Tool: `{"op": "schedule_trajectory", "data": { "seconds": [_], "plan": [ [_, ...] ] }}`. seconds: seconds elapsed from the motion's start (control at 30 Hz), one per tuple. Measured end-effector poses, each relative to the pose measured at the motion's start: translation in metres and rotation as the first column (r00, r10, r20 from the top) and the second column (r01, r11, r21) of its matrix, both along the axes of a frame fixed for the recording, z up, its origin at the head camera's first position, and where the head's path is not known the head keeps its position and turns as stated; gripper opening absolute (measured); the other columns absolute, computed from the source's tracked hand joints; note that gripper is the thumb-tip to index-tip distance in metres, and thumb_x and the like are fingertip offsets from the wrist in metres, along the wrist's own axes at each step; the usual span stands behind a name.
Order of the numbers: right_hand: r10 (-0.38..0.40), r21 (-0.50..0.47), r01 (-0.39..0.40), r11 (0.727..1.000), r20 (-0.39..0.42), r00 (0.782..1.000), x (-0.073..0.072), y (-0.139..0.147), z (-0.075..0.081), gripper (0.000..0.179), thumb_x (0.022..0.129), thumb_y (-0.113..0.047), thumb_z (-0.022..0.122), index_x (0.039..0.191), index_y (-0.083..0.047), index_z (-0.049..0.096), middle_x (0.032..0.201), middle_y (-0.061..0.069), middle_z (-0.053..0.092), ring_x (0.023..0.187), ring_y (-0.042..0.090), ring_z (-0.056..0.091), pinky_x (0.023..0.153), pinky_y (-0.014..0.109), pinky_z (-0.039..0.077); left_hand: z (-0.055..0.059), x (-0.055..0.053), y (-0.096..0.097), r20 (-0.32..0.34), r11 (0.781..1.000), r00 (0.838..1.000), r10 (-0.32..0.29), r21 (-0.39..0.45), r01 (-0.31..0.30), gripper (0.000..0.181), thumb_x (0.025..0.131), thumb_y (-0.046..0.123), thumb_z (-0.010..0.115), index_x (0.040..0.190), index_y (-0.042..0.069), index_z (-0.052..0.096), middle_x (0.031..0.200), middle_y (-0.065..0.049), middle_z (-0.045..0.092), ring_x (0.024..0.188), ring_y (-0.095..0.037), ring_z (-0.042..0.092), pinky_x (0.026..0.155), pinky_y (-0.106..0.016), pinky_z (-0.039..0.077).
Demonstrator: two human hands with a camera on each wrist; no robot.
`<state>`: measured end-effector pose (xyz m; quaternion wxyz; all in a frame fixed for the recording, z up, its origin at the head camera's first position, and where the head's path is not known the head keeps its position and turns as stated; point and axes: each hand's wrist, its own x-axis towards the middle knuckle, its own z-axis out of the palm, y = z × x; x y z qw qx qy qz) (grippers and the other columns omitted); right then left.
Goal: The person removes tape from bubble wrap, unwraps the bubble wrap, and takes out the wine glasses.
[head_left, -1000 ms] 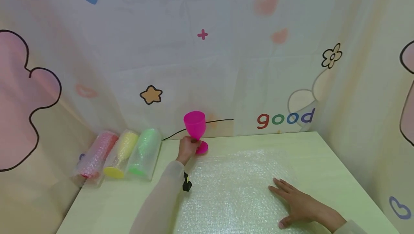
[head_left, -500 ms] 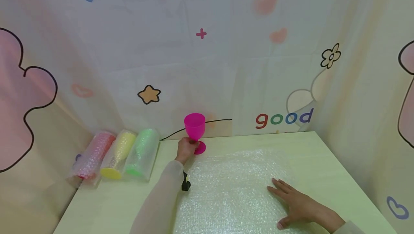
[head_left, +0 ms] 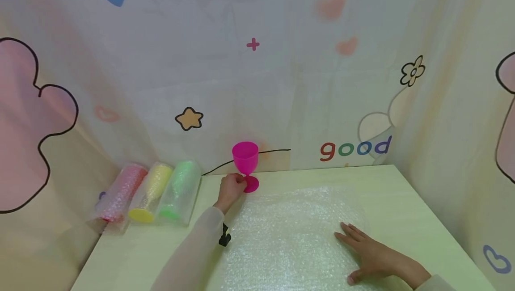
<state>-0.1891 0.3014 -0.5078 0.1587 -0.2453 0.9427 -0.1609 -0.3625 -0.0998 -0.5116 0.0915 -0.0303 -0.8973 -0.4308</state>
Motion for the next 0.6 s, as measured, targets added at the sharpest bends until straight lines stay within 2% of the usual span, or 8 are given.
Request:
{"op": "schedule_trajectory", "data": {
  "seconds": [0.13, 0.37, 0.6],
  "plan": [
    [0.0, 0.015, 0.0, 1.0, 0.016, 1.0, -0.001, 0.002, 0.0, 0.107, 0.066, -0.059, 0.078, 0.151, -0.01, 0.036, 0.162, 0.024, 0.019, 0.145, 0.052, 0.019, 0.104, 0.068, 0.036, 0.007, 0.014, -0.005, 0.013, 0.999, 0.999, -0.032, -0.02, 0.032, 0.024, 0.089, 0.015, 0.062, 0.104, -0.001, 0.072, 0.097, -0.014, 0.074, 0.078, -0.023, 0.067, 0.065, -0.032, 0.056],
    [-0.022, 0.016, 0.022, 1.0, 0.018, 1.0, -0.002, 0.003, -0.004, 0.106, 0.066, -0.058, 0.079, 0.151, -0.012, 0.037, 0.162, 0.023, 0.02, 0.145, 0.052, 0.02, 0.104, 0.068, 0.036, 0.016, 0.036, -0.012, -0.013, 0.989, 0.992, -0.128, -0.081, 0.127, 0.03, 0.091, 0.016, 0.064, 0.116, 0.0, 0.069, 0.112, -0.014, 0.072, 0.1, -0.028, 0.068, 0.085, -0.041, 0.058],
    [-0.04, 0.003, 0.04, 0.999, 0.013, 0.999, -0.003, 0.0, -0.006, 0.105, 0.065, -0.057, 0.08, 0.15, -0.012, 0.038, 0.162, 0.023, 0.021, 0.145, 0.052, 0.02, 0.103, 0.069, 0.037, 0.03, 0.061, -0.015, -0.037, 0.974, 0.984, -0.175, -0.153, 0.167, 0.032, 0.092, 0.02, 0.066, 0.12, 0.004, 0.067, 0.118, -0.012, 0.07, 0.104, -0.028, 0.066, 0.086, -0.042, 0.057]
  ]
}}
